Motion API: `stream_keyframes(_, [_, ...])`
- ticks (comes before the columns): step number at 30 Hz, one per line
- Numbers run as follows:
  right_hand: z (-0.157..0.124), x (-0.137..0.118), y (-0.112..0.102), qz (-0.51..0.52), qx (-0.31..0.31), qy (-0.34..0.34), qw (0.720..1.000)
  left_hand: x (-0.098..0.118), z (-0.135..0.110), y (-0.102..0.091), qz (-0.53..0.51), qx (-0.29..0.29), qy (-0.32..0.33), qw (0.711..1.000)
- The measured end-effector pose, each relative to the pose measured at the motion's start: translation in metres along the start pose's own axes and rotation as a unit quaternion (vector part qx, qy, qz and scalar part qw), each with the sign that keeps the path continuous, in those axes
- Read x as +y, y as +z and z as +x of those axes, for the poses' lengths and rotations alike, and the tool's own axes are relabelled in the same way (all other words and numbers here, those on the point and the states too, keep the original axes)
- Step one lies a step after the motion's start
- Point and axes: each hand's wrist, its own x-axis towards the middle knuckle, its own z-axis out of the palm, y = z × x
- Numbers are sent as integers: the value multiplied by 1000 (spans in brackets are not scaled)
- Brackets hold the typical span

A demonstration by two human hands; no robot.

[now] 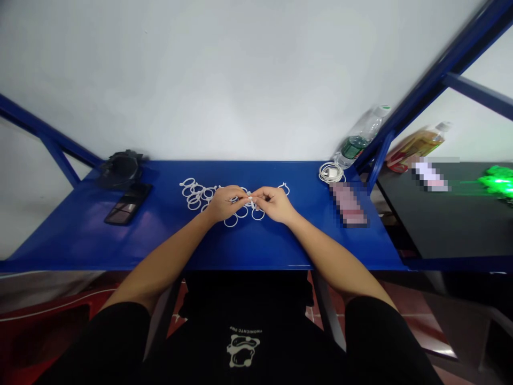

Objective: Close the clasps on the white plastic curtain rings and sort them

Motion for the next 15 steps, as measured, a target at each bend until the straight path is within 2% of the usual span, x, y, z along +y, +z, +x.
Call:
stream_keyframes(3, [1, 2, 5, -6, 22, -15, 1000, 0, 0, 1, 1, 21, -1, 1000])
stream_keyframes(7, [2, 2, -2, -65, 32, -61, 996, -5, 0, -1, 31, 6, 18, 999])
stream_keyframes(9, [3, -1, -18, -162, 34, -88, 982, -9, 0, -5, 56, 13, 38, 998])
stream_keyframes(11, [4, -4, -42, -291, 53, -92, 951, -14, 0, -12, 83, 35, 38, 995])
stream_keyframes(15, [10, 0, -87, -427, 79, 9, 901, -22, -1, -29, 111, 92, -7, 990])
